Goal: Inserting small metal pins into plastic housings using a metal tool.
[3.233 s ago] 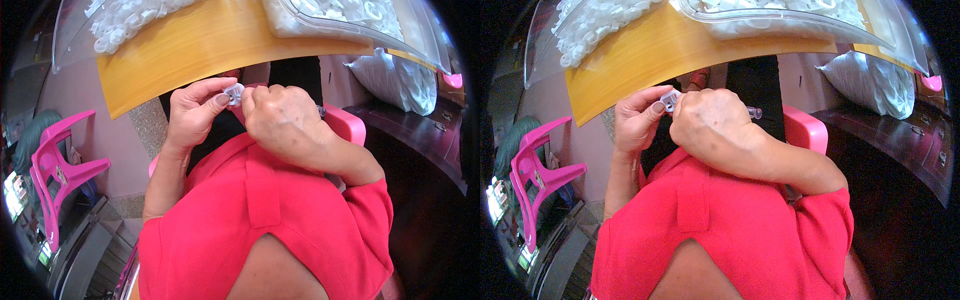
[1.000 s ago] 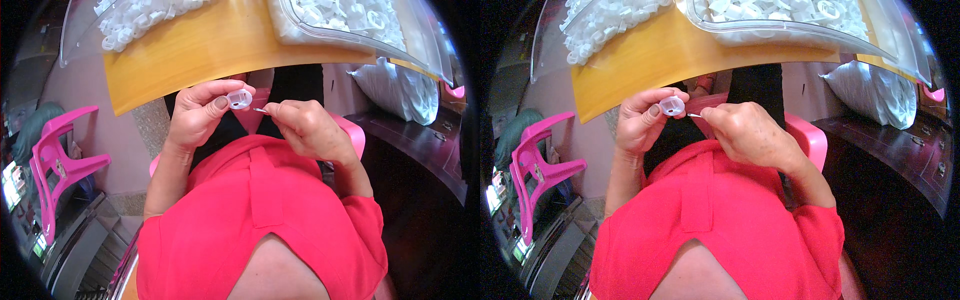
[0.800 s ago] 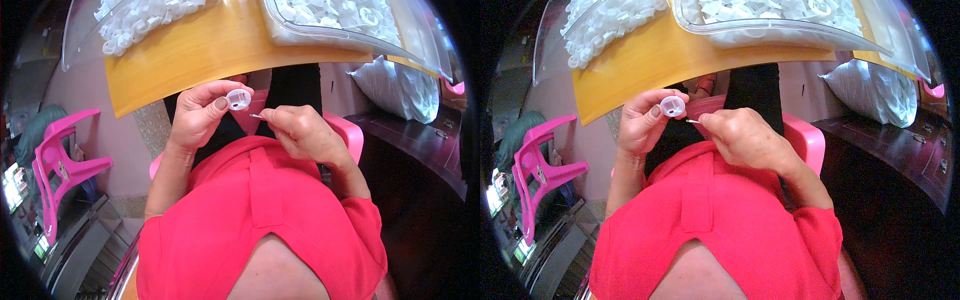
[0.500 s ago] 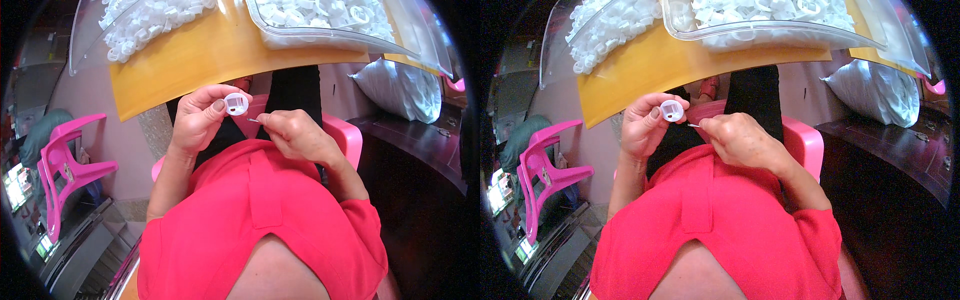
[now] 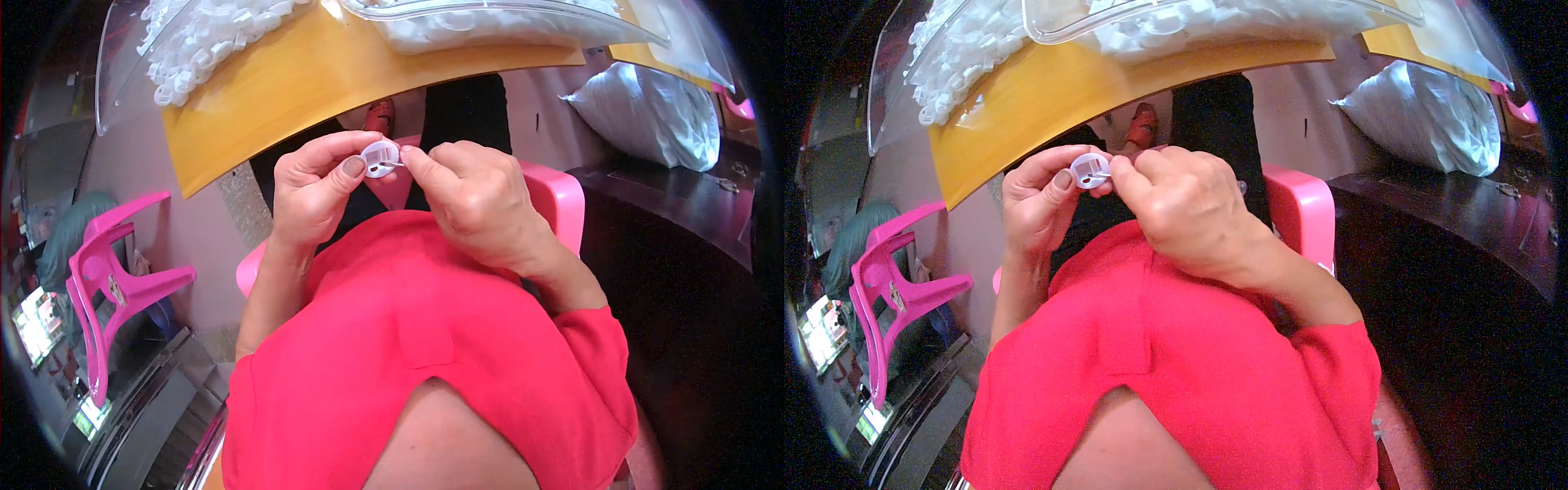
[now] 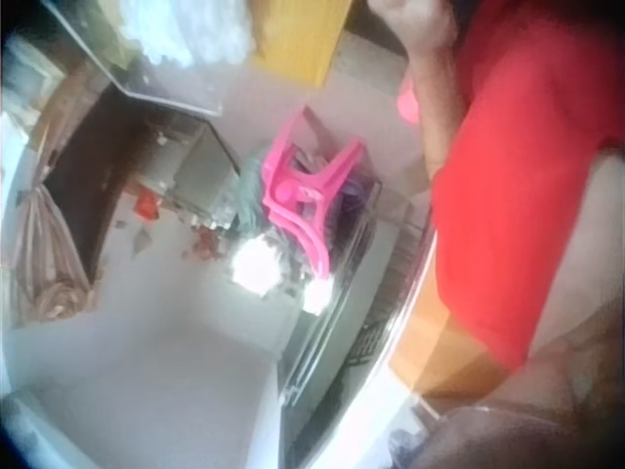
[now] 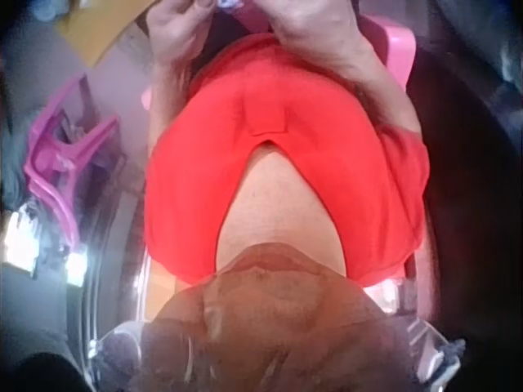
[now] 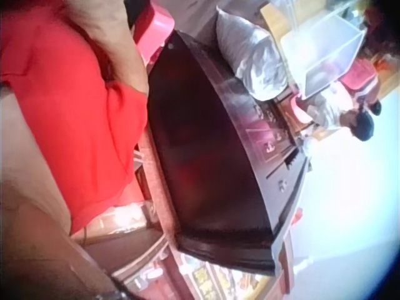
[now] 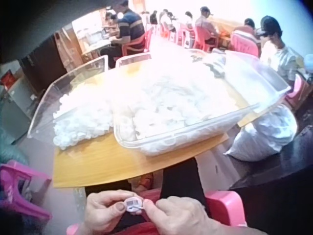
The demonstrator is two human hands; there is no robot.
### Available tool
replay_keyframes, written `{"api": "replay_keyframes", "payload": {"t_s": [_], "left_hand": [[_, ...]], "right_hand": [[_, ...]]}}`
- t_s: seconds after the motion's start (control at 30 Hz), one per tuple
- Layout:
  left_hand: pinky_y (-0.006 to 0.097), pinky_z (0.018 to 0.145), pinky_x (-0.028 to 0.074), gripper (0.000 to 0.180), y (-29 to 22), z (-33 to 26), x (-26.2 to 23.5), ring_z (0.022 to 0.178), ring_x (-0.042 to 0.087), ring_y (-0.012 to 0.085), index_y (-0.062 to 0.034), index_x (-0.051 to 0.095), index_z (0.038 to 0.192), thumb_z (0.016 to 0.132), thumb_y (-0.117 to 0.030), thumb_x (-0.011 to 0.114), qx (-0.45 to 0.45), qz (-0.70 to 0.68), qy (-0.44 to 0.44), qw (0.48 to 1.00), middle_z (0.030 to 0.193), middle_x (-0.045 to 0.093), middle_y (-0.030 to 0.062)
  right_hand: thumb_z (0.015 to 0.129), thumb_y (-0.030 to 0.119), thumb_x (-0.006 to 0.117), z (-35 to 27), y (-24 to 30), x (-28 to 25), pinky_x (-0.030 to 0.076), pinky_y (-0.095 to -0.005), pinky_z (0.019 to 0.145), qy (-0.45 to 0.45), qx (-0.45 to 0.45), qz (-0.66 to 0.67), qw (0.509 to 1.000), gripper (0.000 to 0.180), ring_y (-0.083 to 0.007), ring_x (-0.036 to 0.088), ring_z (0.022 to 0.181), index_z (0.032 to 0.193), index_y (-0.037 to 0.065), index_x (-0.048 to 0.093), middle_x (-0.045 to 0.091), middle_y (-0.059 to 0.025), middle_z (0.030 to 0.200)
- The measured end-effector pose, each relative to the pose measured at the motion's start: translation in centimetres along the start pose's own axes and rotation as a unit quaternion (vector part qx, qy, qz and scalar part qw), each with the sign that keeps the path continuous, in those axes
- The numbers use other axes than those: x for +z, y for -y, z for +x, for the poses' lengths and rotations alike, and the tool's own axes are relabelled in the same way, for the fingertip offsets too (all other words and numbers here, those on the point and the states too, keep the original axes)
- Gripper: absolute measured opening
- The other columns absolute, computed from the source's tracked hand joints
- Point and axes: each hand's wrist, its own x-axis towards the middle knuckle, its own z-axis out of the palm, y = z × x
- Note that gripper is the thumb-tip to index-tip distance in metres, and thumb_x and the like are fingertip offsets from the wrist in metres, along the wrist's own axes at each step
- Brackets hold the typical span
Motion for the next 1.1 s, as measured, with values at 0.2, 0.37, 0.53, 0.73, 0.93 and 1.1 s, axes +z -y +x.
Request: {"api": "replay_keyframes", "payload": {"t_s": [0.2,0.37,0.53,0.73,0.93,1.1], "left_hand": [[0.031,0.086,0.051,0.026,0.1,0.0,0.4,0.094,0.064,0.0192,0.0068,0.061,0.112,0.089,-0.004,0.061,-0.003,0.034,-0.011,0.999,0.102,0.067,0.0150],[0.030,0.086,0.051,0.024,0.3,-0.1,0.7,0.094,0.064,0.0179,0.0058,0.062,0.111,0.088,-0.003,0.062,-0.001,0.053,-0.013,0.999,0.103,0.067,0.0137],[0.029,0.085,0.051,0.023,0.4,-0.1,0.8,0.094,0.064,0.0173,0.0056,0.063,0.110,0.088,-0.003,0.062,0.000,0.076,-0.027,0.997,0.103,0.067,0.0139],[0.033,0.083,0.054,0.024,-0.2,0.1,1.2,0.089,0.066,0.0216,0.0067,0.061,0.111,0.089,-0.003,0.061,-0.033,-0.041,-0.017,0.998,0.102,0.067,0.0165],[0.033,0.082,0.054,0.024,0.1,0.0,1.2,0.088,0.067,0.0230,0.0076,0.060,0.112,0.089,-0.002,0.060,-0.017,-0.006,-0.010,1.000,0.101,0.067,0.0178],[0.032,0.084,0.053,0.023,0.3,0.0,1.0,0.090,0.066,0.0215,0.0072,0.062,0.111,0.089,-0.002,0.060,-0.025,0.008,-0.012,1.000,0.101,0.067,0.0164]], "right_hand": [[0.076,0.013,0.059,0.0,0.4,-0.7,0.049,-0.0339,0.052,0.030,-0.017,-0.095,0.995,0.021,-0.0221,0.059,0.062,0.091,-0.001,0.061,0.055,-0.0077,0.069],[0.075,0.014,0.059,0.0,0.5,-0.6,0.048,-0.0332,0.052,0.040,-0.029,-0.113,0.992,0.021,-0.0215,0.058,0.062,0.088,-0.002,0.061,0.055,-0.0076,0.068],[0.068,0.007,0.060,-0.1,0.2,-0.3,0.043,-0.0328,0.050,0.027,-0.038,-0.105,0.993,0.029,-0.0203,0.051,0.057,0.096,-0.001,0.062,0.050,-0.0058,0.066],[0.068,0.009,0.060,0.0,-0.1,-0.5,0.044,-0.0322,0.049,-0.001,-0.037,-0.063,0.997,0.028,-0.0193,0.052,0.059,0.094,-0.001,0.063,0.053,-0.0056,0.069],[0.068,0.010,0.061,0.0,0.0,-0.9,0.043,-0.0315,0.049,0.024,-0.055,-0.094,0.994,0.029,-0.0186,0.052,0.059,0.094,-0.001,0.064,0.053,-0.0049,0.070],[0.074,0.016,0.058,0.0,0.1,-0.6,0.047,-0.0325,0.052,0.041,-0.063,-0.130,0.989,0.019,-0.0198,0.058,0.063,0.083,0.000,0.060,0.055,-0.0057,0.067]]}}
